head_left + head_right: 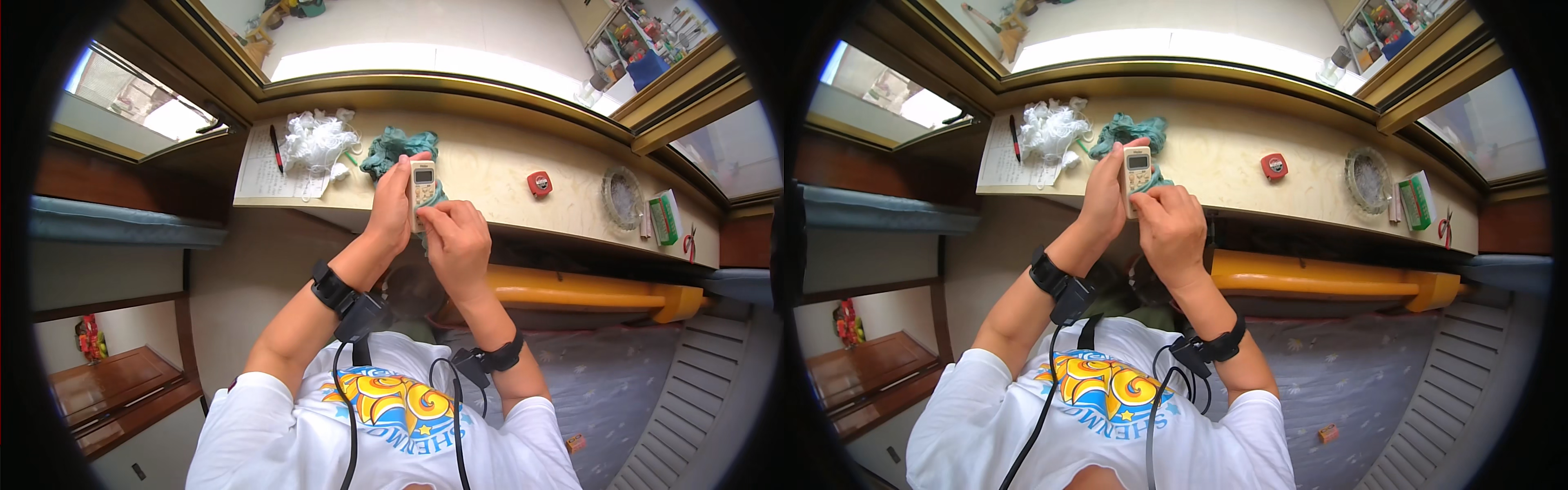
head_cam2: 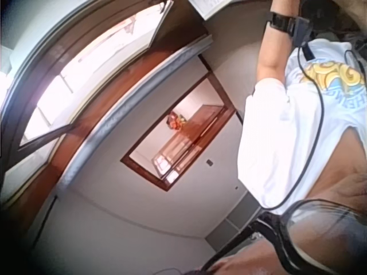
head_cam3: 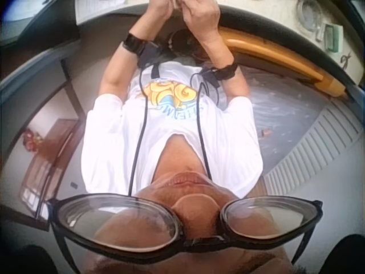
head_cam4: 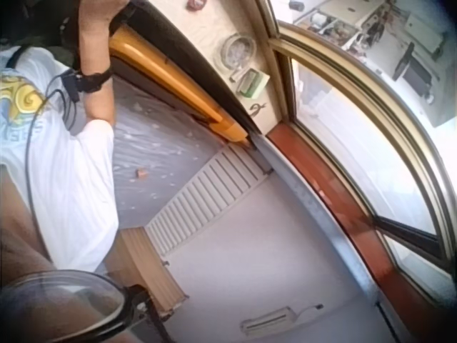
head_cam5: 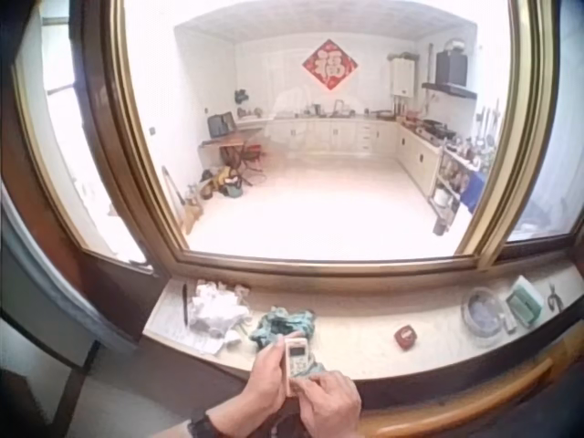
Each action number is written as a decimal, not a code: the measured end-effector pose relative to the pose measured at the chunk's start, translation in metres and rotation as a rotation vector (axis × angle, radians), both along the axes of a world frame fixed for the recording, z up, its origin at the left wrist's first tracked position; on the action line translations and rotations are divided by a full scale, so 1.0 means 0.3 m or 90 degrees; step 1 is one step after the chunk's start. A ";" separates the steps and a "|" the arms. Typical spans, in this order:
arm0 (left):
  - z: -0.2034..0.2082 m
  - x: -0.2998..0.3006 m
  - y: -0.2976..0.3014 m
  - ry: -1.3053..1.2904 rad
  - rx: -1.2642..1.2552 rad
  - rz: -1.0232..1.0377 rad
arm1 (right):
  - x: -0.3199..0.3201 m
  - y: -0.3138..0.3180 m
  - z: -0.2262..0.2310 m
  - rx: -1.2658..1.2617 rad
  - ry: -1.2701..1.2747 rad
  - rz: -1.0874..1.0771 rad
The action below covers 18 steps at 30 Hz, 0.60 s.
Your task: Cleaning a calculator and a window/door frame using a cleaning cloth.
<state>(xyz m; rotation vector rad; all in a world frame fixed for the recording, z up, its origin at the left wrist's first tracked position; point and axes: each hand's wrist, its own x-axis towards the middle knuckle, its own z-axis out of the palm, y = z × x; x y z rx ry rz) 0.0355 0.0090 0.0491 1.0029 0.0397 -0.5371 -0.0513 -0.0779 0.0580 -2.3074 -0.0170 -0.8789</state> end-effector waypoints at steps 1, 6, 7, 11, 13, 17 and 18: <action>0.000 -0.001 0.005 -0.005 0.012 -0.003 | -0.004 -0.018 -0.012 0.000 0.011 -0.017; 0.005 0.013 0.020 0.016 -0.015 -0.023 | -0.019 -0.086 -0.055 0.191 0.072 -0.094; 0.002 0.020 0.010 0.041 -0.033 -0.013 | -0.022 -0.092 -0.044 0.231 0.070 -0.092; -0.007 0.031 0.018 0.066 -0.044 -0.011 | -0.029 -0.063 -0.005 0.299 0.100 -0.043; -0.011 0.034 0.020 0.057 -0.042 -0.014 | -0.027 -0.048 0.001 0.300 0.105 -0.031; 0.010 0.022 0.003 0.034 -0.023 -0.006 | -0.017 -0.057 -0.004 0.289 0.094 -0.034; 0.017 0.017 -0.003 0.032 -0.023 -0.007 | -0.013 -0.060 -0.006 0.291 0.093 -0.045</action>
